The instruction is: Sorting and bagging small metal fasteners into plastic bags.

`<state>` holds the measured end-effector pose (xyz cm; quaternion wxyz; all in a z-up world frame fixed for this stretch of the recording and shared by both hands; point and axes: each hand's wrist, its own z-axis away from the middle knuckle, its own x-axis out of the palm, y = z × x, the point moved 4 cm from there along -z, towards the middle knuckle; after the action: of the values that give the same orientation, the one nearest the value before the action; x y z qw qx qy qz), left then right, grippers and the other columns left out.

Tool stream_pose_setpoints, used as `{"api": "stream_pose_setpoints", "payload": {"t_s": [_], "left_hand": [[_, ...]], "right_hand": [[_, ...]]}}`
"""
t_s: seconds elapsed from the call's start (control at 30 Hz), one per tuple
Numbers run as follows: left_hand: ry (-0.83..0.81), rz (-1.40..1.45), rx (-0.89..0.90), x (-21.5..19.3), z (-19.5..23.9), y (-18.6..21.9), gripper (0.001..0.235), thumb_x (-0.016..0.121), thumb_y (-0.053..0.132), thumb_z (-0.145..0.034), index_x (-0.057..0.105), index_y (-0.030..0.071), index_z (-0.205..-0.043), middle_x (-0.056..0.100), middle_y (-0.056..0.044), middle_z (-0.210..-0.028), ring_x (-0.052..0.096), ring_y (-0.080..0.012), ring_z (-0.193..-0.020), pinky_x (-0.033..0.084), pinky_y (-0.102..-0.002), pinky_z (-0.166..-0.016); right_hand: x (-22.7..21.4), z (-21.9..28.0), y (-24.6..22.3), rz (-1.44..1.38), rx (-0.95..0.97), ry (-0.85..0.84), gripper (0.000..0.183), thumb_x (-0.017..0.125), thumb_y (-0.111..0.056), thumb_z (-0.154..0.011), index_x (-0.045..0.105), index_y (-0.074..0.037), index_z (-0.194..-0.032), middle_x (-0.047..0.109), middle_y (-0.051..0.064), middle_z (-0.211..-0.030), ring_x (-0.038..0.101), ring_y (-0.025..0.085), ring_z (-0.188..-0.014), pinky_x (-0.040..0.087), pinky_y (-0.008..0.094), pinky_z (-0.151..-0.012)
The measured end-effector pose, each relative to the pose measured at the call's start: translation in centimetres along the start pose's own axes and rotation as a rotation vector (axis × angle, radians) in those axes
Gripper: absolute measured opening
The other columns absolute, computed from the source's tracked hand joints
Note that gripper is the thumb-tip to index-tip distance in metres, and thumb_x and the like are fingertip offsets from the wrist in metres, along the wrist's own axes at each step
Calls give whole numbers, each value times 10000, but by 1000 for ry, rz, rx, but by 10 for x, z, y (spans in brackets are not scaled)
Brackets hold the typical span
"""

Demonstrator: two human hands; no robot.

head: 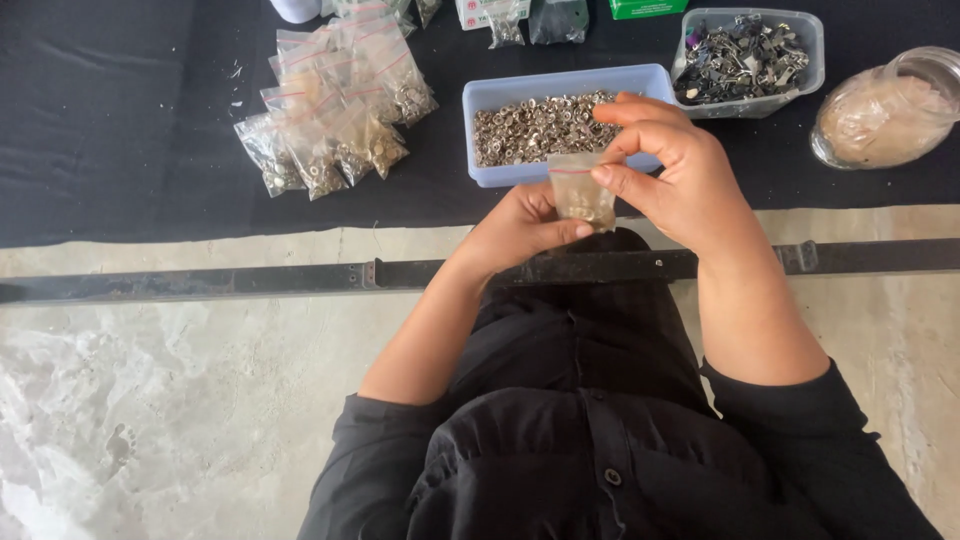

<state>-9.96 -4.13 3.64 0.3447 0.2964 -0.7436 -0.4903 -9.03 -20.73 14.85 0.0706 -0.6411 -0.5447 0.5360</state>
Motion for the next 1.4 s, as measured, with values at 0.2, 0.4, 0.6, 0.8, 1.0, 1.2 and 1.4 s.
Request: {"api": "stream_pose_setpoints", "payload": {"t_s": [0.2,0.4,0.6,0.8,1.0,1.2,1.4], "left_hand": [[-77,72,3,15,14,12,111,724,194,-988,669,111,-1038,729,-27,-922,651,-86,-826,548,-237,-785],[-102,107,66,30,31,17,101,697,153,-1013,653,126,-1100,686,9,-1013,631,-84,-920,535,-250,-842],[-92,45,3,35,46,12,184,679,176,-1022,623,94,-1177,733,-52,-1010,748,-144,-950,626,-254,-826],[-61,21,112,42,62,11,571,742,228,-1013,506,44,-1499,661,-53,-1374,641,-167,-1277,515,-345,-1161],[60,-211,61,36,70,5,312,625,252,-1074,681,117,-1350,717,-60,-1334,674,-129,-1229,562,-283,-1052],[103,-273,-40,19,78,-20,256,636,285,-1049,757,106,-1185,695,29,-935,604,-48,-868,490,-239,-771],[211,-253,6,0,84,4,184,693,153,-1031,764,34,-1153,783,-155,-988,725,-179,-946,590,-406,-866]], "right_hand": [[3,16,-9,-72,-14,120,67,716,-49,-1010,654,-64,-990,654,203,-1376,613,357,-1358,474,475,-1148],[10,31,-19,-101,-76,89,101,683,-31,-1049,594,-61,-1011,654,195,-1338,586,370,-1394,465,471,-1170],[18,53,-20,-214,-179,190,106,658,-50,-1067,583,10,-1020,613,289,-1344,604,412,-1359,497,487,-1155],[23,67,-19,-174,-85,23,96,668,-26,-995,597,-40,-932,648,199,-1335,583,331,-1393,467,428,-1162],[46,80,5,-328,39,-38,39,642,-73,-991,665,-41,-984,639,197,-1363,582,326,-1414,503,401,-1117],[57,78,15,-139,-52,-57,85,706,-42,-935,657,-53,-866,701,134,-1258,639,312,-1319,512,420,-1123],[64,82,63,-254,96,127,127,705,-27,-956,687,30,-1068,682,217,-1291,628,352,-1296,502,458,-1083]]}}
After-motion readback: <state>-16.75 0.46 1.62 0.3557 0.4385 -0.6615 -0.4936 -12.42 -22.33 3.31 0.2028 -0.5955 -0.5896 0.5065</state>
